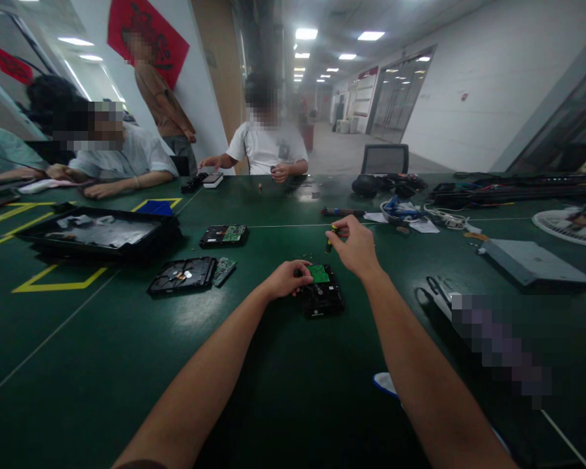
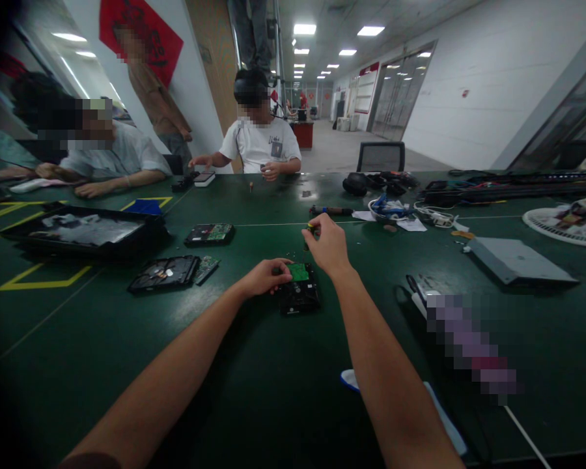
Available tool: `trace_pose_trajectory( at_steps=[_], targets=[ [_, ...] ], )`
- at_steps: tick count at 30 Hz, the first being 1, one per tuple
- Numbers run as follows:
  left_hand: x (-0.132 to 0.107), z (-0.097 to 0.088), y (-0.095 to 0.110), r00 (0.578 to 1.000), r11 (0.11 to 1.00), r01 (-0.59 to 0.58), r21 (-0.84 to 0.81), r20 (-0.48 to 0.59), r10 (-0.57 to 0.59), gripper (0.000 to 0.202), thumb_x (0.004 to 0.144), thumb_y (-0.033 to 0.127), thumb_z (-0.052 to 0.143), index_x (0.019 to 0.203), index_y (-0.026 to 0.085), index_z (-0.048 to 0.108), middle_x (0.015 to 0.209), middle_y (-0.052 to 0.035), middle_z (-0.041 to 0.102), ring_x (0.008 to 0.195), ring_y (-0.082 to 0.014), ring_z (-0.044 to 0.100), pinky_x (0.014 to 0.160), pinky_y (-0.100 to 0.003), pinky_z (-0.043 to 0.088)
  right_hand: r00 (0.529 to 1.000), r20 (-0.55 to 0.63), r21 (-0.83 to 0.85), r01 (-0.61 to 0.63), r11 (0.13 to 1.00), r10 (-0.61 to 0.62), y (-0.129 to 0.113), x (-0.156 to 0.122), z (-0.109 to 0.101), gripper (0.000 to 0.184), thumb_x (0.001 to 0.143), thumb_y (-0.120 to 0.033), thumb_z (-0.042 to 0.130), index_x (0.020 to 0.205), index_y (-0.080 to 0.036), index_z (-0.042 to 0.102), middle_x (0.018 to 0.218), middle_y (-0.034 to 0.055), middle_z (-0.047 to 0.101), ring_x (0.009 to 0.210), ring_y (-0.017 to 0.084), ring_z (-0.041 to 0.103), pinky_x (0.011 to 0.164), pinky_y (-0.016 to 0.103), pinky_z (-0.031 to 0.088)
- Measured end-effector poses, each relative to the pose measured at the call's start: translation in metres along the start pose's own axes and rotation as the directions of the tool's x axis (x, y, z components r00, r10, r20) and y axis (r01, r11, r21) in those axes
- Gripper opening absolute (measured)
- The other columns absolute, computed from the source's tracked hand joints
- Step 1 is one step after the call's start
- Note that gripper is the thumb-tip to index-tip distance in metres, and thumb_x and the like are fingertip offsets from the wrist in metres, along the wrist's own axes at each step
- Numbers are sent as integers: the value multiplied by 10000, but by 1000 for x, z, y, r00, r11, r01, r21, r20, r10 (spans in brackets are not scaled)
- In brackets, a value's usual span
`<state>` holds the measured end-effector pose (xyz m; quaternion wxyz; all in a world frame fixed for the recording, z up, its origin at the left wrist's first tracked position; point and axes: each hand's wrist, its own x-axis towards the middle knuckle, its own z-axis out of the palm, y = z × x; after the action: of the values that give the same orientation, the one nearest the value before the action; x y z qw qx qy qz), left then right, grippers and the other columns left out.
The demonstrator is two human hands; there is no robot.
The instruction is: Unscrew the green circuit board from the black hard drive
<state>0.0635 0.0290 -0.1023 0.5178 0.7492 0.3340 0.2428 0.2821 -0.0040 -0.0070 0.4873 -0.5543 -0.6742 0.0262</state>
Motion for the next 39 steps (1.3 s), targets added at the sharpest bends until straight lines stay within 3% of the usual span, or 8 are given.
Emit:
trace_pose_trajectory(
  at_steps=[6, 12, 19, 24, 30, 33, 39],
  targets=[
    [0, 0, -1, 1000, 1000, 15, 10, -10, -15, 300, 853, 405, 749, 866, 118, 661, 1507, -162, 470, 530, -24, 562, 446, -220, 504, 995, 17, -24, 96, 995, -96, -5, 0, -3, 119, 905, -275, 597, 1006, -233, 646, 987, 68, 689, 897, 228, 668, 857, 409, 544],
    [0, 1, -2, 1000, 1000, 10, 2, -8, -10, 297, 857, 407, 744, 880, 125, 653, 1504, -153, 476, 546, -31, 575, 458, -222, 512, 1000, -19, -28, -2, 1000, 1, -2, 0, -2, 117, 881, -323, 642, 947, -232, 609, 955, 62, 707, 865, 235, 675, 808, 405, 553],
    [0, 0, 0, 1000, 999, 28, 21, -8, -28, 324, 854, 432, 741, 876, 120, 659, 1513, -164, 465, 553, -37, 577, 463, -225, 515, 995, 7, -46, 98, 994, -98, -4, -1, -1, 141, 898, -260, 604, 1029, -226, 644, 1021, 74, 684, 905, 218, 671, 845, 383, 545],
    [1, 0, -1, 1000, 1000, 1, 18, 8, -1, 315, 853, 414, 738, 871, 110, 655, 1506, -173, 470, 540, -33, 573, 452, -220, 508, 1000, -8, -44, 17, 999, -17, -1, -1, -1, 130, 866, -293, 655, 962, -216, 614, 957, 67, 700, 847, 224, 672, 800, 390, 548],
    [0, 0, 0, 1000, 999, 12, 30, -3, -12, 295, 860, 404, 732, 873, 116, 666, 1507, -165, 473, 539, -34, 572, 451, -226, 507, 995, 11, -52, 103, 993, -103, -3, -1, -1, 153, 897, -243, 598, 1041, -226, 646, 999, 72, 667, 888, 218, 661, 835, 390, 542],
    [0, 0, 2, 1000, 999, 17, 33, -3, -17, 292, 861, 400, 734, 867, 115, 671, 1510, -167, 468, 548, -38, 576, 454, -229, 509, 996, -9, -67, 88, 994, -89, -2, -1, 0, 167, 860, -211, 620, 1026, -216, 637, 1022, 86, 655, 892, 224, 656, 840, 399, 543],
    [0, 0, 0, 1000, 1000, 1, 26, -3, -1, 295, 856, 399, 738, 870, 115, 661, 1509, -166, 470, 540, -31, 573, 441, -218, 501, 1000, 2, -29, 29, 999, -29, 0, 0, 0, 130, 877, -305, 647, 970, -221, 610, 955, 65, 689, 865, 231, 665, 814, 406, 549]
  ],
)
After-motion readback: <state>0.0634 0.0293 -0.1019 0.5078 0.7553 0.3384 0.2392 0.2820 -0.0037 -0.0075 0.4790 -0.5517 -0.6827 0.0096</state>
